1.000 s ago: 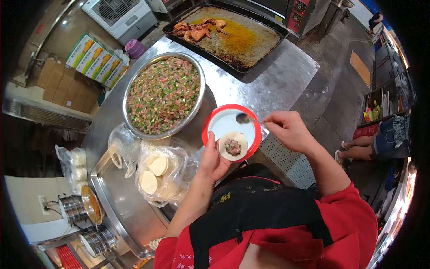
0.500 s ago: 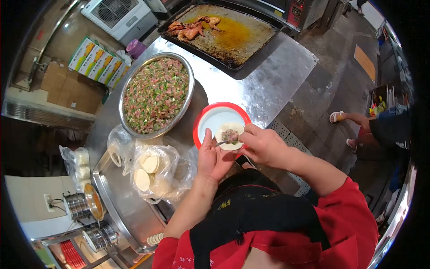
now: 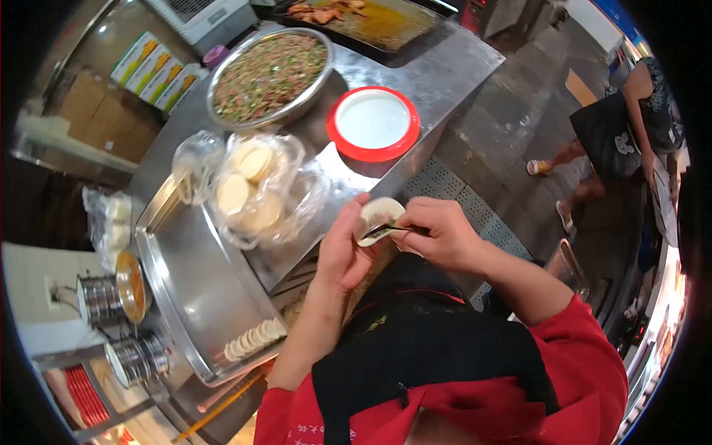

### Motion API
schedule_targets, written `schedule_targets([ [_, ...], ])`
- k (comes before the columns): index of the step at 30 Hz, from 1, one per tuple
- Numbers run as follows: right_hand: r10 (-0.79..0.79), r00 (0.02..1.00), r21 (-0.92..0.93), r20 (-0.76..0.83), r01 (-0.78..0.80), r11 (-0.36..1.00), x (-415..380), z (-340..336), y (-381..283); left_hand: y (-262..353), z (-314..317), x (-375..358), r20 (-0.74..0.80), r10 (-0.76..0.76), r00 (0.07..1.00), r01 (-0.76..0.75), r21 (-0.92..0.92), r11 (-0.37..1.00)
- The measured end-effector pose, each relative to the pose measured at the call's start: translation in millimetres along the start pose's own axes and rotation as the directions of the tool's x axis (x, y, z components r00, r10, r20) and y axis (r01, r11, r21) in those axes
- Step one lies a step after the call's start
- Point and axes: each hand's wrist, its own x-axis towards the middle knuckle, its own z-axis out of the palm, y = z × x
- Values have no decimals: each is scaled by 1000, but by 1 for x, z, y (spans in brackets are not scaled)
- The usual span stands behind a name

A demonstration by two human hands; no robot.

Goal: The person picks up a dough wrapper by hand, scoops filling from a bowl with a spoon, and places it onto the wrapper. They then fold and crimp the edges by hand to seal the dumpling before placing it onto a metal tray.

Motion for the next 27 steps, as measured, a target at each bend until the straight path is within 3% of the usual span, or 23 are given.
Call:
schedule_targets([
  [1,157,988,129,-5,-155,980,-6,6,-7,-3,1,-18,-32,36,999,-32,109,994],
  [2,140,990,119,-2,-138,983,-12,12,-16,-1,2,-34,-36,27,999,-17,254,967],
  [4,403,912,313,72,-404,860,-20,20,-27,1,2,-59,110,-13,994,-20,296,955],
  [5,419,902,342,109,-430,836,-24,22,-31,2,2,-72,124,-6,992,-31,293,956],
  [6,413,905,333,101,-422,843,-26,22,-37,2,3,-82,200,96,975,-194,554,809],
  [7,418,900,350,122,-433,831,-28,23,-43,1,3,-90,296,171,940,-339,747,572],
  [8,420,896,366,145,-443,819,-29,23,-48,-2,3,-93,304,178,936,-350,741,574],
  [10,402,906,341,134,-423,840,-30,23,-57,-6,3,-100,388,355,851,-500,806,317],
  [11,394,910,333,130,-415,847,-31,23,-59,-8,3,-103,353,384,853,-477,826,300],
  [16,409,894,355,181,-447,821,-37,11,-61,-17,6,-111,257,461,849,-451,808,380],
  [18,383,924,477,10,-342,810,-35,7,-52,-17,12,-110,213,459,863,-441,762,475],
  [22,487,857,362,170,-514,778,-34,-26,-25,-14,22,-96,247,435,866,-460,735,499],
  [23,435,865,304,252,-497,813,-33,-36,-17,-14,25,-88,269,440,857,-483,717,502],
  [27,358,872,500,334,-486,717,-26,-43,10,-18,44,-52,279,414,866,-483,680,552],
])
